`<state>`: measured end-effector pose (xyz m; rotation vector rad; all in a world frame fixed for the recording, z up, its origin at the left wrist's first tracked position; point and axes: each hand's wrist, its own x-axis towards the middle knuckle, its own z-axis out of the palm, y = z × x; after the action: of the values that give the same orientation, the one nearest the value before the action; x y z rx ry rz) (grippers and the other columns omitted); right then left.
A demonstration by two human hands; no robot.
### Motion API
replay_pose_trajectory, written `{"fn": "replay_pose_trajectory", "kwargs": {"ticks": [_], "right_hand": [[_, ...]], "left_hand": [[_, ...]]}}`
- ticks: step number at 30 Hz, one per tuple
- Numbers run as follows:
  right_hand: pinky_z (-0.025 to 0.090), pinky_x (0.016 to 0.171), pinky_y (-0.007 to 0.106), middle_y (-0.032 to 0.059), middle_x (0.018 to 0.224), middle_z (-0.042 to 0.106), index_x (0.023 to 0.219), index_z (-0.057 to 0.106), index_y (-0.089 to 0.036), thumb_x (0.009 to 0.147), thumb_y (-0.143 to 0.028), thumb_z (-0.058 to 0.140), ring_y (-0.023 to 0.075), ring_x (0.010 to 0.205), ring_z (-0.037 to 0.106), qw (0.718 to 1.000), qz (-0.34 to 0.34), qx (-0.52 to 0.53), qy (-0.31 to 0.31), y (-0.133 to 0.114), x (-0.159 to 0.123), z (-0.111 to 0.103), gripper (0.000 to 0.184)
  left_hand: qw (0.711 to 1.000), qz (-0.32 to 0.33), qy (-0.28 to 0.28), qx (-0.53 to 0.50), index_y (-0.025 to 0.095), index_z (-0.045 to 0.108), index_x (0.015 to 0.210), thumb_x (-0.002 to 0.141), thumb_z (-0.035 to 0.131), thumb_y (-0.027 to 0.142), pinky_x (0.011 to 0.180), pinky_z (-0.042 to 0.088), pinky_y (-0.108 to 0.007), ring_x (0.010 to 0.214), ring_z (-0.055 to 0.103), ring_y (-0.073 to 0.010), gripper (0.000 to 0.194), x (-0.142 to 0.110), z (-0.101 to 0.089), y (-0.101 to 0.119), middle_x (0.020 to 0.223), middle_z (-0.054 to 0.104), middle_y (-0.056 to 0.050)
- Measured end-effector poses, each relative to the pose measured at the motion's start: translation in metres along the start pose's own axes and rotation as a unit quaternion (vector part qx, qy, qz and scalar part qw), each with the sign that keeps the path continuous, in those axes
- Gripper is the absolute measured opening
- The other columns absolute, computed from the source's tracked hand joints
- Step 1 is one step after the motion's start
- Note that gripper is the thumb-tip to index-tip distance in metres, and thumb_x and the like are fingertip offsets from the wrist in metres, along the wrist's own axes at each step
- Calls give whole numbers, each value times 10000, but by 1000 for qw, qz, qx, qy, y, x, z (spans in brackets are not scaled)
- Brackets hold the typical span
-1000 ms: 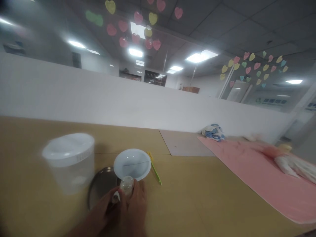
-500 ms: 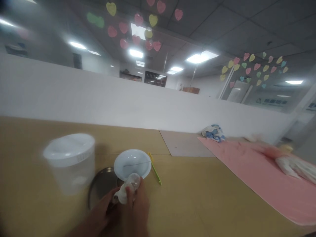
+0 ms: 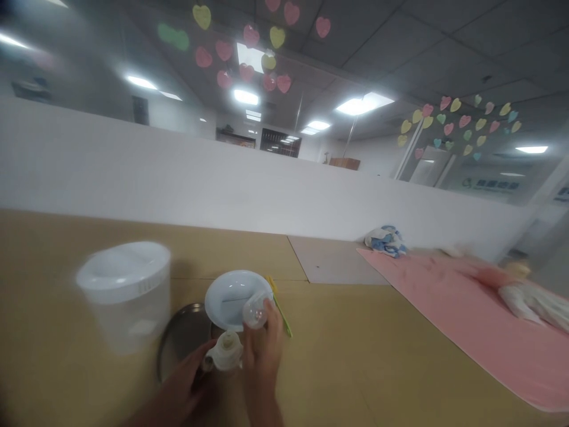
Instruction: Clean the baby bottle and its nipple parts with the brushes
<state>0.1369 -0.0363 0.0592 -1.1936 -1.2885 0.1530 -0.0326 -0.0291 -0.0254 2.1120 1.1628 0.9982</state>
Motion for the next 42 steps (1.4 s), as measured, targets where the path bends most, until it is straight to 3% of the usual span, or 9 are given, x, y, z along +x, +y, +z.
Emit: {"fn": "replay_pose_trajectory", "kwargs": {"ticks": [3, 7, 11, 16, 20, 25, 30, 35, 42], "right_hand": [[498, 655, 283, 69, 982, 597, 1226, 516, -225, 780, -269, 561, 154, 718, 597, 986, 17, -66, -152, 12, 33, -2, 450], [425, 645, 249, 0, 758, 607, 1154, 583, -245, 655, -236, 694, 144, 667, 567, 916, 26, -199, -347, 20, 67, 4, 512], [352, 596, 227, -19, 664, 606, 1014, 638, -218, 614, -290, 735, 141, 649, 547, 868, 38, -247, -429, 26, 83, 20, 418], [351, 582, 220, 0, 729, 624, 908, 679, -199, 608, -313, 728, 132, 650, 539, 837, 67, -230, -492, 45, 86, 33, 325], [407, 696, 267, 22, 793, 631, 888, 701, -213, 657, -323, 678, 159, 730, 557, 893, 13, -170, -417, 59, 81, 32, 257], [446, 705, 280, 68, 892, 635, 999, 630, -153, 782, -346, 505, 162, 759, 567, 987, 15, -31, -156, 74, 80, 19, 316], [438, 668, 290, 73, 840, 646, 951, 594, -137, 815, -331, 415, 179, 706, 577, 988, 97, -119, 34, 116, 66, -2, 298], [386, 594, 248, 63, 800, 655, 906, 616, -156, 823, -210, 390, 176, 704, 598, 940, 124, -315, -53, 142, 52, 1, 247], [377, 697, 277, 121, 899, 654, 958, 617, -121, 778, -189, 502, 214, 827, 599, 895, 61, -421, -137, 136, 48, 14, 224]], "left_hand": [[1000, 0, 2, 24, 250, 458, 1273, 741, 549, 175, 984, 440, -342, 1140, 538, -220, 545, -1, 1, -2, 1267, 564, -56], [999, 24, 11, 31, 262, 433, 1299, 764, 584, 295, 935, 478, -348, 1116, 560, -236, 557, -2, 3, -7, 1270, 565, -66], [998, 39, 27, 49, 243, 345, 1364, 748, 598, 304, 947, 467, -379, 1152, 535, -264, 669, -2, 9, -18, 1310, 524, -90], [996, 52, 36, 63, 223, 316, 1380, 733, 596, 275, 943, 469, -351, 1128, 553, -248, 707, -2, 15, -34, 1280, 552, -101], [993, 85, 49, 65, 222, 285, 1396, 726, 607, 295, 915, 490, -340, 1096, 574, -255, 747, -2, 17, -40, 1261, 566, -106], [992, 82, 40, 87, 263, 229, 1414, 754, 583, 280, 948, 470, -363, 1146, 537, -263, 749, -3, 11, -32, 1314, 519, -88], [986, 98, 53, 121, 284, 115, 1433, 783, 573, 293, 972, 452, -366, 1184, 504, -256, 794, -3, 1, -18, 1358, 473, -76], [979, 112, 83, 146, 257, 126, 1436, 792, 575, 317, 984, 440, -347, 1224, 462, -263, 787, -3, -9, -8, 1407, 406, -78], [966, 133, 129, 180, 218, 171, 1423, 816, 536, 375, 1035, 374, -387, 1289, 369, -282, 726, -4, -17, -3, 1427, 358, -110]]}}
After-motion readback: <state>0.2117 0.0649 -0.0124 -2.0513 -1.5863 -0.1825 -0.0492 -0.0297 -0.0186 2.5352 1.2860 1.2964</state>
